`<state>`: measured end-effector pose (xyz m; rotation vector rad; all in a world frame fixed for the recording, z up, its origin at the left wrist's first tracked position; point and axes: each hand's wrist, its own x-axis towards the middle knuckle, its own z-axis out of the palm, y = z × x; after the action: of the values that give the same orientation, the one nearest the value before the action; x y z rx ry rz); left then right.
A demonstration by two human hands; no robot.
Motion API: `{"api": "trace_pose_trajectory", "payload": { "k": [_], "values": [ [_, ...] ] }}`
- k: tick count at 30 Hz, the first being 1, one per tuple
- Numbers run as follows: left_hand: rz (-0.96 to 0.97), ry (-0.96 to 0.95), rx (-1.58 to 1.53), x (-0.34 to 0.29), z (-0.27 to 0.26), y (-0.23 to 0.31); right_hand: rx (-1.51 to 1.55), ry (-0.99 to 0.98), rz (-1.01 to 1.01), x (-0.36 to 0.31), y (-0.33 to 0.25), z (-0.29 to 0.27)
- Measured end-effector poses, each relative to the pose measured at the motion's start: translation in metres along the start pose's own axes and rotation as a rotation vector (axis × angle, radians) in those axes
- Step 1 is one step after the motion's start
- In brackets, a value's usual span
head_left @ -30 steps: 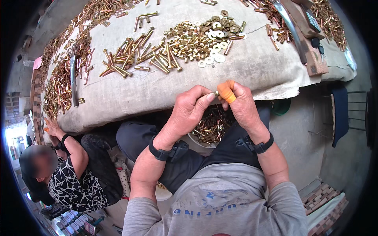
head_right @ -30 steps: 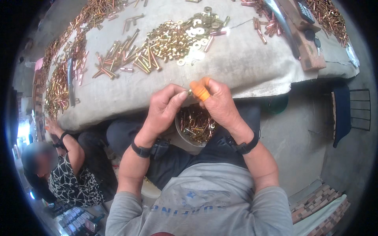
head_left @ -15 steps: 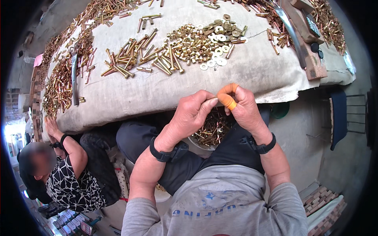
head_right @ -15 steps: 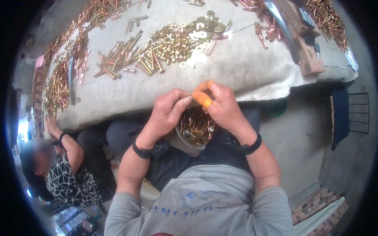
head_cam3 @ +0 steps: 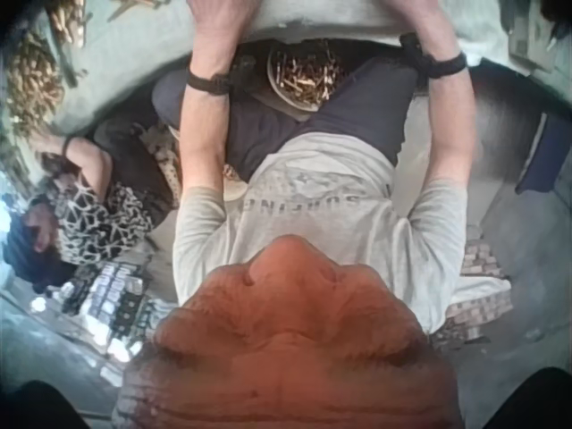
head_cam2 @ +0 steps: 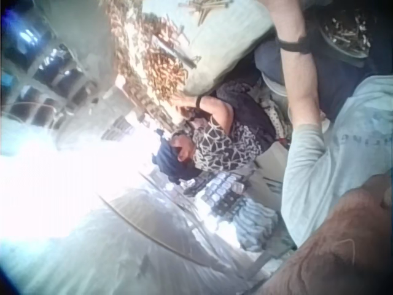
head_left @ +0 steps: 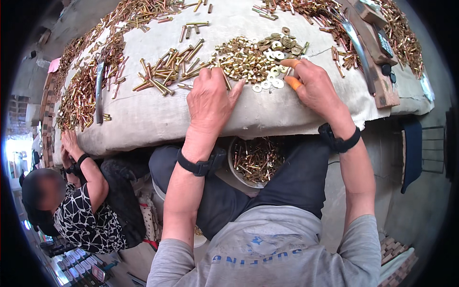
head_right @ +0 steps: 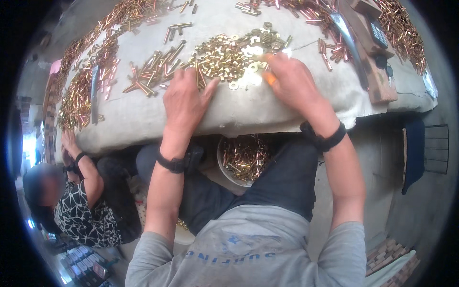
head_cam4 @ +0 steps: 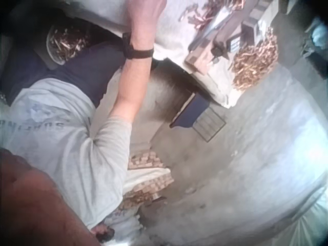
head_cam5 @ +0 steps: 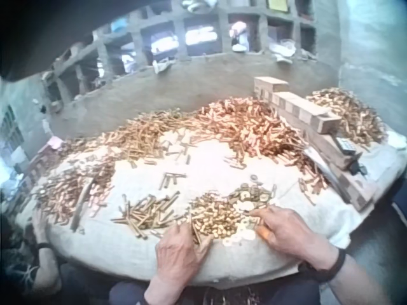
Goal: Placing metal washers onto long bolts at a workbench.
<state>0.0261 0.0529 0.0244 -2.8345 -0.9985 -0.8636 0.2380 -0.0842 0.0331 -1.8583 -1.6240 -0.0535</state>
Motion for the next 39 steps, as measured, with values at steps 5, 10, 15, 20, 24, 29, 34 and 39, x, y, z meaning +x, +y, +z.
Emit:
{"api": "trace_pose_trajectory", "payload": {
  "k": [5, 10, 15, 20, 24, 29, 34, 39],
  "values": [
    [-0.165, -0.224, -0.096, -0.001, -0.007, -0.011, -0.116, -0.190, 0.008, 0.015, 0.006, -0.002],
    [-0.112, -0.270, -0.012, -0.011, -0.014, -0.005, -0.172, -0.156, -0.014, 0.009, 0.003, -0.004],
    [-0.028, -0.177, 0.009, -0.024, -0.007, -0.016, -0.151, -0.031, 0.002, 0.000, -0.007, -0.004],
    [-0.094, -0.159, -0.008, -0.021, -0.001, -0.016, 0.122, 0.093, 0.219, -0.012, -0.008, 0.015],
    [-0.102, -0.056, -0.061, -0.025, 0.007, -0.025, 0.121, 0.133, 0.225, -0.011, -0.010, 0.022],
    [-0.570, -0.246, -1.258, -0.025, -0.012, -0.026, -0.029, 0.034, 0.239, -0.009, -0.019, 0.029],
    [-0.645, -0.407, -1.659, -0.023, -0.019, -0.007, 0.025, 0.005, 0.200, -0.008, -0.013, 0.032],
    [-0.602, -0.534, -1.571, -0.023, -0.020, 0.002, 0.206, 0.014, 0.294, -0.011, -0.015, 0.024]
  ]
}}
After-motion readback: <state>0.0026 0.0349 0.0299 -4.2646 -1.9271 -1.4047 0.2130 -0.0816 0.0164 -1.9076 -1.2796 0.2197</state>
